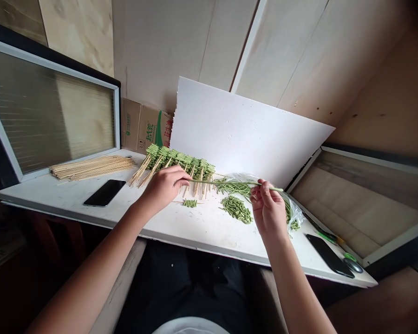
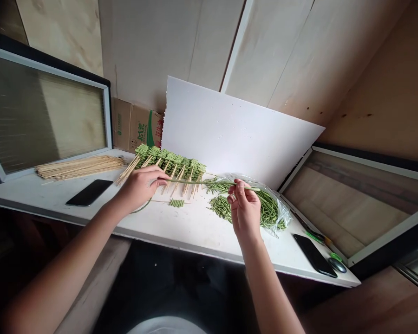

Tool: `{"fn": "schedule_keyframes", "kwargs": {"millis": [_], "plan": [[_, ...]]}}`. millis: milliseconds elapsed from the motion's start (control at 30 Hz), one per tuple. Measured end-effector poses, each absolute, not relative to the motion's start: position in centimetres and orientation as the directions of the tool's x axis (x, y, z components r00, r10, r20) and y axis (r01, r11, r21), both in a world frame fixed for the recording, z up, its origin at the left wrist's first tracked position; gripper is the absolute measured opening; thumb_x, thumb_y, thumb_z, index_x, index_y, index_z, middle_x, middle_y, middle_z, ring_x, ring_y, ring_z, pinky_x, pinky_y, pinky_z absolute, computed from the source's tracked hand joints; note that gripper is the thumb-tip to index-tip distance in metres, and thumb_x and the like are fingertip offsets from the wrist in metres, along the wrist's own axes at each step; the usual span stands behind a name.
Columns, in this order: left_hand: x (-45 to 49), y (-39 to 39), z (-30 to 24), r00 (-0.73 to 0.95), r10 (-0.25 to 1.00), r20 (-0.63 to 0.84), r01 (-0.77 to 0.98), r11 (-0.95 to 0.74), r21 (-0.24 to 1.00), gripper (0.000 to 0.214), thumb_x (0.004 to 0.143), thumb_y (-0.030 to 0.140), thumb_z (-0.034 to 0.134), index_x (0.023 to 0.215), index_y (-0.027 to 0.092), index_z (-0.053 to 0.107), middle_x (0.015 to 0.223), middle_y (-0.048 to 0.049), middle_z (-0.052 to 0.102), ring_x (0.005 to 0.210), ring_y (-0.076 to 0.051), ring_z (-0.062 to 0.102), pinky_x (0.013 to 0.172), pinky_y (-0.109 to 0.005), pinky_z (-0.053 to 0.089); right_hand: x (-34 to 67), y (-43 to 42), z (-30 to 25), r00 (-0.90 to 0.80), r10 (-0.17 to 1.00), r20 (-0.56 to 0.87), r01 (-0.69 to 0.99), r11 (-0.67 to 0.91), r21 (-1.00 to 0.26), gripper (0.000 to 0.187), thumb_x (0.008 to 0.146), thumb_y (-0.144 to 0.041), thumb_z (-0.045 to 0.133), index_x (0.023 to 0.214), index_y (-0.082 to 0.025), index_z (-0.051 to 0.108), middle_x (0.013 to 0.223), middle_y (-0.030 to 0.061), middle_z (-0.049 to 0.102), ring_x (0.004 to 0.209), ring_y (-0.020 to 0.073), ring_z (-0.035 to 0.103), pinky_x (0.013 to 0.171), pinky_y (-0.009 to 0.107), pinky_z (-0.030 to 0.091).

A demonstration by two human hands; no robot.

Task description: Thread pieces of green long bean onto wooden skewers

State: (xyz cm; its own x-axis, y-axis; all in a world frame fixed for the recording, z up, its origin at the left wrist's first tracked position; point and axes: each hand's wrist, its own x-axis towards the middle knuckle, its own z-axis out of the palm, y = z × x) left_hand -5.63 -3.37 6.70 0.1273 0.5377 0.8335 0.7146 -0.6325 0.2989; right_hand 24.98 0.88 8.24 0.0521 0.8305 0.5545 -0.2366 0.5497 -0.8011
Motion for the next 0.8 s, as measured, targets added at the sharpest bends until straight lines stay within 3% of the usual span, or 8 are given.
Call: {"fn": "schedule_keyframes", "kwargs": {"millis": [167, 300, 433, 533, 633, 800], "plan": [[-5.1, -1.2, 3.2, 0.223, 0.789, 0.573, 0.753, -0.513, 0.413, 0.018, 0.093, 0.013, 0.064, 0.09, 0.02, 0.08, 0.095, -0.0054, 0.076, 0.088, -0.023, 0.069, 0.083, -0.035, 0.053, 25.4, 1.0, 5.8, 0.018, 0.93, 0.366, -0.321, 0.352, -0.879, 0.038, 0.073, -0.05, 0.093, 0.091, -0.023, 0.075, 0.085, 0.0017, 0.066, 0.077, 0.014, 0.062, 0.057, 0.022, 0.05], [-4.2, -1.5, 2.0, 0.222, 0.883, 0.414, 0.751, -0.426, 0.505, 0.012, 0.092, 0.028, 0.072, 0.099, 0.021, 0.079, 0.109, -0.0075, 0.078, 0.103, -0.029, 0.07, 0.091, -0.037, 0.053, 25.1, 0.6, 4.4, -0.066, 0.931, 0.358, -0.244, 0.333, -0.911, 0.034, 0.074, -0.05, 0.092, 0.082, -0.021, 0.075, 0.084, 0.0037, 0.066, 0.077, 0.0157, 0.06, 0.055, 0.024, 0.047], [-1.1, -3.3, 2.7, 0.245, 0.872, 0.424, 0.59, -0.481, 0.649, 0.041, 0.091, 0.051, 0.074, 0.12, 0.022, 0.075, 0.125, -0.0094, 0.075, 0.118, -0.029, 0.068, 0.102, -0.038, 0.053, 24.9, 0.0, 3.5, -0.182, 0.911, 0.37, -0.19, 0.337, -0.922, 0.031, 0.076, -0.048, 0.09, 0.078, -0.021, 0.077, 0.082, 0.0046, 0.069, 0.072, 0.0154, 0.06, 0.056, 0.026, 0.047], [1.6, -4.7, 3.5, 0.285, 0.841, 0.459, 0.404, -0.54, 0.739, 0.051, 0.091, 0.051, 0.076, 0.132, 0.021, 0.069, 0.126, -0.0111, 0.075, 0.118, -0.027, 0.069, 0.102, -0.037, 0.054, 24.7, -0.5, 3.0, -0.257, 0.899, 0.356, -0.173, 0.319, -0.932, 0.026, 0.077, -0.045, 0.09, 0.082, -0.021, 0.08, 0.086, 0.0067, 0.074, 0.075, 0.0175, 0.064, 0.058, 0.027, 0.05], [3.1, -5.4, 3.9, 0.299, 0.828, 0.475, 0.303, -0.554, 0.775, 0.041, 0.092, 0.045, 0.076, 0.124, 0.02, 0.073, 0.115, -0.0096, 0.078, 0.107, -0.024, 0.073, 0.096, -0.034, 0.056, 24.3, -0.8, 2.6, -0.307, 0.891, 0.335, -0.171, 0.294, -0.94, 0.026, 0.075, -0.043, 0.091, 0.084, -0.021, 0.081, 0.095, 0.0081, 0.077, 0.077, 0.0187, 0.067, 0.057, 0.029, 0.053], [2.6, -5.3, 4.0, 0.288, 0.836, 0.468, 0.366, -0.548, 0.753, 0.023, 0.099, 0.038, 0.067, 0.101, 0.017, 0.078, 0.083, -0.0039, 0.076, 0.077, -0.017, 0.07, 0.08, -0.03, 0.055, 24.5, -0.9, 3.0, -0.423, 0.844, 0.33, -0.118, 0.31, -0.943, 0.033, 0.071, -0.04, 0.094, 0.095, -0.021, 0.082, 0.087, 0.0058, 0.076, 0.075, 0.0181, 0.067, 0.059, 0.029, 0.056]]}}
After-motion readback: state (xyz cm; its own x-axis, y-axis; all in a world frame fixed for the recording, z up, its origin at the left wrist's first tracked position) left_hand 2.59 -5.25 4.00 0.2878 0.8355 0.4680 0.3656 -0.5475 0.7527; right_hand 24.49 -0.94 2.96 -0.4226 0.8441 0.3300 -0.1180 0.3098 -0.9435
